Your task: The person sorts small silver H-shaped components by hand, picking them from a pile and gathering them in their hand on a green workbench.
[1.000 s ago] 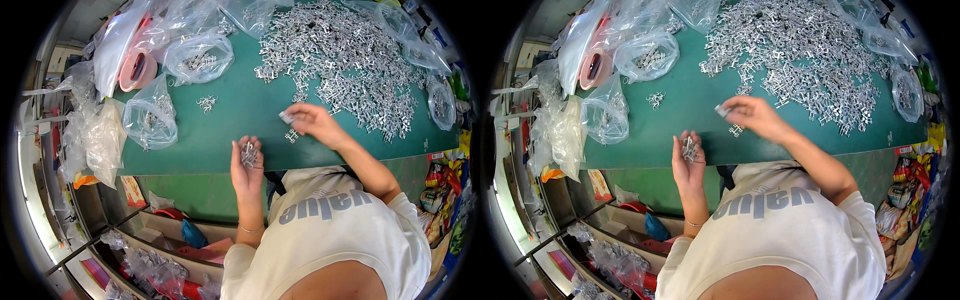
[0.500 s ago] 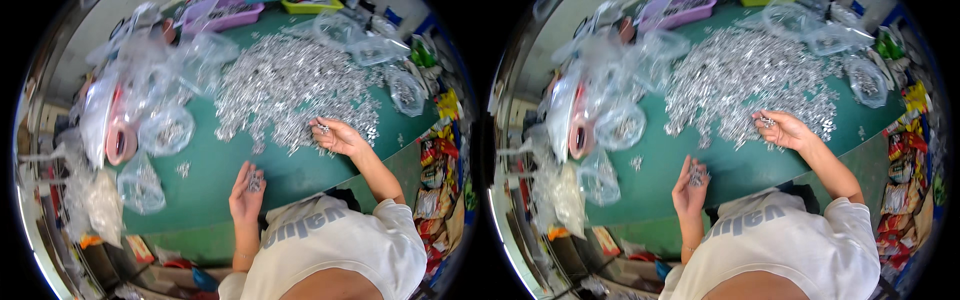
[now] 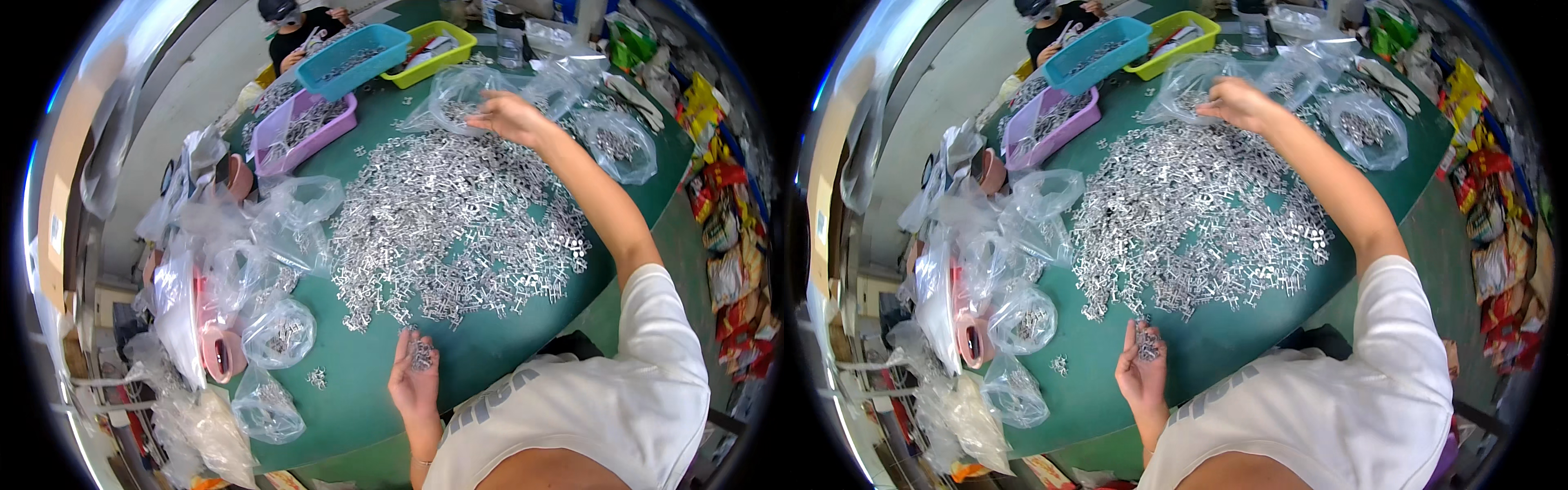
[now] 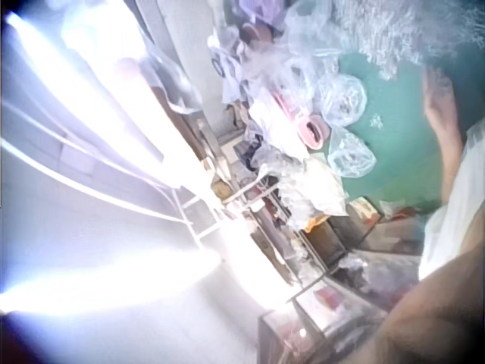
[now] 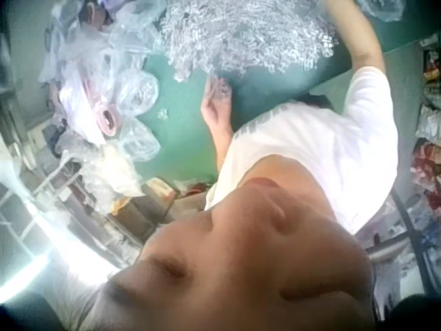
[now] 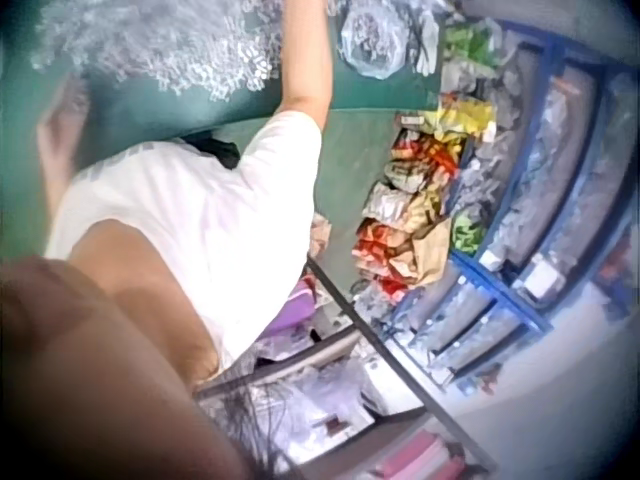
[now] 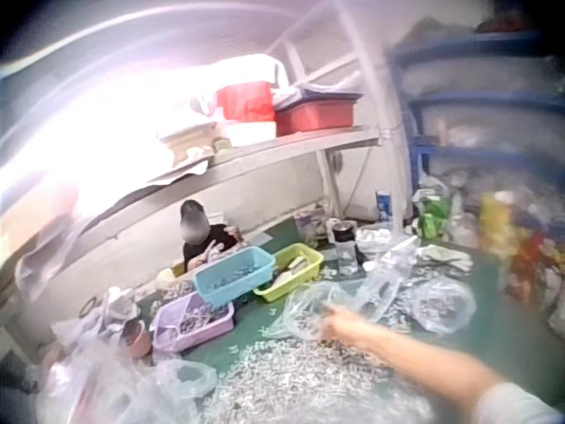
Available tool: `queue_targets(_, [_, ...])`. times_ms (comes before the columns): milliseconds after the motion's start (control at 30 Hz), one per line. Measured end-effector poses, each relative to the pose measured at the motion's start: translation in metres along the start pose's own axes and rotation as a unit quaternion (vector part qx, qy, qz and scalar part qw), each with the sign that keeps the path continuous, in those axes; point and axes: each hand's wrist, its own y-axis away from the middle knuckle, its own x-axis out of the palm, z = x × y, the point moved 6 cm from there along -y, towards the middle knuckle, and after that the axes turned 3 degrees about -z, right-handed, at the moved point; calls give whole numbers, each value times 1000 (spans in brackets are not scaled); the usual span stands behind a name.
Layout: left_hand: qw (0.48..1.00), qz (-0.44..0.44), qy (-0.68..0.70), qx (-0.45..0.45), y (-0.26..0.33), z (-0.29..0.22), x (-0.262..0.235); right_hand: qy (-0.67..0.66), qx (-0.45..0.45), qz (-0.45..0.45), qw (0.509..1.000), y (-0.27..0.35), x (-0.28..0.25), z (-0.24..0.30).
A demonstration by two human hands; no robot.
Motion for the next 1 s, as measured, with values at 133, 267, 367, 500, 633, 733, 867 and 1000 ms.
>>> queue_targets(133, [997, 27, -76, -1, -14, 19, 29, 318, -130, 24, 939, 64, 20, -39])
queue_targets(267, [982, 78, -173, 9, -34, 56, 80, 203, -151, 123, 959, 175, 53, -103])
queue_targets(367, [972, 120, -203, -16, -43, 93, 114, 159, -135, 77, 975, 195, 48, -114])
queue_targets(500, [922, 199, -329, 40, -35, 127, 148, -282, 55, -72, 955, 190, 5, -128])
queue_targets(633, [916, 288, -278, 32, -31, 136, 159, -527, 148, -31, 836, 187, -26, -128])
queue_targets(733, [922, 248, -289, 69, -34, 126, 151, -525, 96, -59, 844, 196, -36, -99])
queue_targets(867, [925, 215, -307, 69, -35, 120, 138, -531, 84, -27, 843, 201, -47, -84])
queue_targets(1000, [930, 185, -312, 63, -38, 116, 123, -543, 81, -3, 836, 207, -50, -77])
